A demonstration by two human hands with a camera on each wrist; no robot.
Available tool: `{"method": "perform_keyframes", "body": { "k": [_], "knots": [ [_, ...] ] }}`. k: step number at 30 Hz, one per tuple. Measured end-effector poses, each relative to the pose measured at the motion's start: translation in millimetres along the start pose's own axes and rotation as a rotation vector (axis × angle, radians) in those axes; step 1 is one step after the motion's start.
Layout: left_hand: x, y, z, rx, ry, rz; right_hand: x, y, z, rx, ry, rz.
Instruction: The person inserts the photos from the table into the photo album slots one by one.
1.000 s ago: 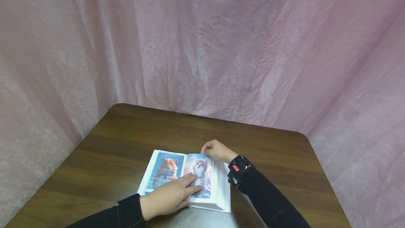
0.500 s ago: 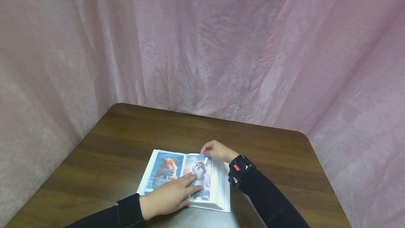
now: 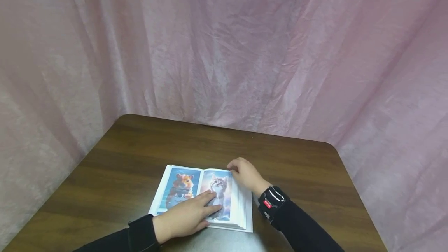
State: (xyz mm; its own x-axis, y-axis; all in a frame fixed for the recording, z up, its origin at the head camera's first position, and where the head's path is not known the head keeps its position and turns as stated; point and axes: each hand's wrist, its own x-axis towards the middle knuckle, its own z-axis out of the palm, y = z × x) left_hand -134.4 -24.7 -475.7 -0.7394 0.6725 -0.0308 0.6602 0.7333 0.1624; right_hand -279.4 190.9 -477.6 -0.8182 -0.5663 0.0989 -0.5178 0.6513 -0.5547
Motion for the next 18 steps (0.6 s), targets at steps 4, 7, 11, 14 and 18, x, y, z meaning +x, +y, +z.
{"method": "perform_keyframes", "body": {
  "k": [4,7,11,14,18],
  "knots": [
    [0.7,0.6,0.7,-0.017,-0.004,-0.012,-18,4,6,-0.060,0.045,-0.001],
    [1.1,0.5,0.7,-0.039,-0.012,-0.033,-30,3,12,-0.115,0.054,-0.001],
    [0.8,0.1,-0.4,-0.071,-0.031,-0.064,-44,-3,18,-0.167,0.046,-0.004],
    [0.4,-1.0,-1.8,-0.084,-0.033,-0.074,-49,-6,19,-0.195,0.045,-0.021],
    [0.9,-5.0,-5.3,-0.095,-0.013,-0.064,-48,-9,15,-0.232,0.031,-0.047]
  ]
}}
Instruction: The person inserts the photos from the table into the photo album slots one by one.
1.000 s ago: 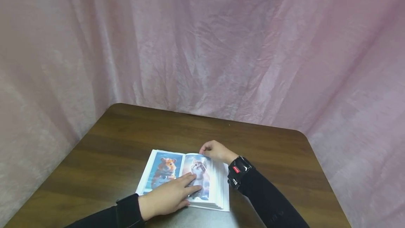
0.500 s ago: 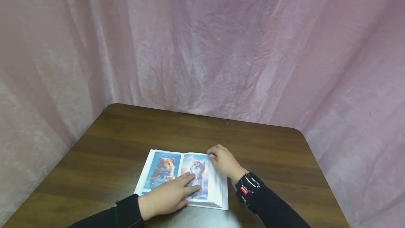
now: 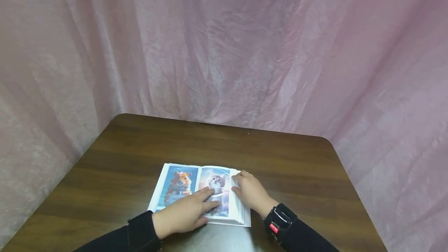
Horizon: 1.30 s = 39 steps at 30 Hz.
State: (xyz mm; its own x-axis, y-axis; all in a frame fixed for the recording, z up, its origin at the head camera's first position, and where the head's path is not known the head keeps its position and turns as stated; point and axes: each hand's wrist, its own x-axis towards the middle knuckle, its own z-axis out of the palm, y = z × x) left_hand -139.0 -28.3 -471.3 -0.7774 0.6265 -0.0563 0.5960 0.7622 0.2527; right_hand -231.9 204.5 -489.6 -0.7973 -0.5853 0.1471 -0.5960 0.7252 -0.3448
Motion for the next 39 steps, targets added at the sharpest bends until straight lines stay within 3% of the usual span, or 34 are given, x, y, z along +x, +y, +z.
{"method": "perform_keyframes", "body": {
  "k": [6,11,15,19,24,28,34,39],
  "knots": [
    [1.6,-13.1,-19.6,-0.089,0.092,0.022,7,0,-8,0.008,-0.046,0.048],
    [-11.6,-38.8,-35.3,-0.155,0.172,-0.056,11,-1,-7,0.022,-0.070,0.078],
    [-27.5,-58.6,-42.2,-0.160,0.279,-0.175,11,-1,-4,0.034,-0.077,0.087],
    [-39.4,-73.4,-44.1,-0.180,0.343,-0.377,9,-2,-4,0.048,-0.071,0.090],
    [-53.2,-91.6,-33.1,-0.230,0.314,-0.587,8,-5,-3,0.072,-0.065,0.069],
    [-63.1,-102.0,-25.2,-0.349,0.261,-0.683,8,-6,-1,0.075,-0.062,0.067],
    [-63.1,-108.3,-28.3,-0.580,0.254,-0.707,9,-7,-1,0.079,-0.059,0.102],
    [-58.9,-111.5,-29.6,-0.644,0.256,-0.730,9,-5,-2,0.088,-0.066,0.117]
  ]
}}
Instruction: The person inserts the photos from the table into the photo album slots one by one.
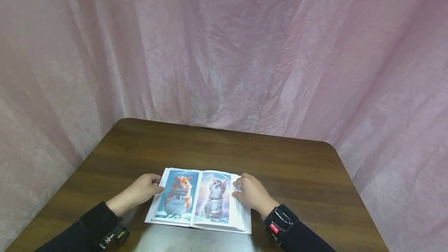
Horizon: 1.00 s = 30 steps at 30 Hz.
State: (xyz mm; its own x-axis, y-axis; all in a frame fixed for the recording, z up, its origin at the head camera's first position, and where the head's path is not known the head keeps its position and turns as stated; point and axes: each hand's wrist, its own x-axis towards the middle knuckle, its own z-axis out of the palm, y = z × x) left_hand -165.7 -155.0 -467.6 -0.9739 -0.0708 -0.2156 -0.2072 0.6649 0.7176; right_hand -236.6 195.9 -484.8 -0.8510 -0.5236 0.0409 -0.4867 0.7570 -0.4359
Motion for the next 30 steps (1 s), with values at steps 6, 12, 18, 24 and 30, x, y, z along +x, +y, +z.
{"method": "perform_keyframes", "body": {
  "k": [6,12,18,24,30],
  "knots": [
    [11.0,-7.8,-2.7,-0.216,-0.042,-0.067,1,2,-1,0.006,0.006,0.014],
    [11.6,-11.7,-5.6,-0.283,-0.048,-0.106,1,1,0,0.028,0.035,-0.009],
    [5.8,9.0,-12.1,-0.319,-0.027,0.066,2,1,2,0.033,0.046,-0.004],
    [3.2,52.4,-4.0,-0.342,-0.045,0.259,2,1,0,0.044,0.052,0.045],
    [2.5,84.1,26.8,-0.197,0.056,0.356,3,0,0,0.065,0.052,0.026]
  ]
}}
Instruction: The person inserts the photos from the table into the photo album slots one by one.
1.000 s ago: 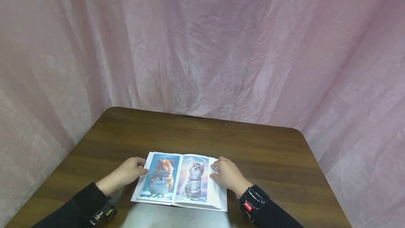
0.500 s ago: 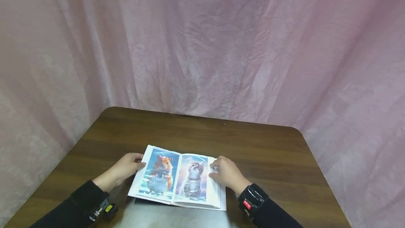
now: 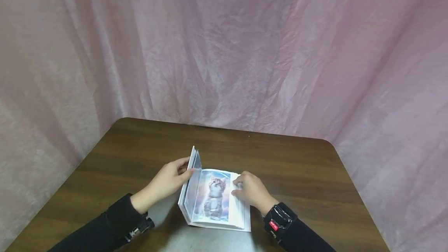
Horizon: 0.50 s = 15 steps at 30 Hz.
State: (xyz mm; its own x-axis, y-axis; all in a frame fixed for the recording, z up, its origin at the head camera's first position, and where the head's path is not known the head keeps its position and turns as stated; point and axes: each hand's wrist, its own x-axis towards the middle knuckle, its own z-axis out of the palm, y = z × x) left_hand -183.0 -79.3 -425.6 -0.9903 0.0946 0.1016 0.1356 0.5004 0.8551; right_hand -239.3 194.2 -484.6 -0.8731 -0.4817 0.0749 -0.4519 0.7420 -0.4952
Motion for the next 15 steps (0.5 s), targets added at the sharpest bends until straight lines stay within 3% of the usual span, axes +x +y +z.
{"method": "perform_keyframes", "body": {
  "k": [8,15],
  "knots": [
    [2.7,23.0,41.0,0.301,0.075,-0.027,1,-1,4,-0.017,-0.003,-0.012],
    [6.0,31.8,86.8,0.548,0.105,0.018,3,2,3,-0.031,0.028,-0.029]
  ]
}}
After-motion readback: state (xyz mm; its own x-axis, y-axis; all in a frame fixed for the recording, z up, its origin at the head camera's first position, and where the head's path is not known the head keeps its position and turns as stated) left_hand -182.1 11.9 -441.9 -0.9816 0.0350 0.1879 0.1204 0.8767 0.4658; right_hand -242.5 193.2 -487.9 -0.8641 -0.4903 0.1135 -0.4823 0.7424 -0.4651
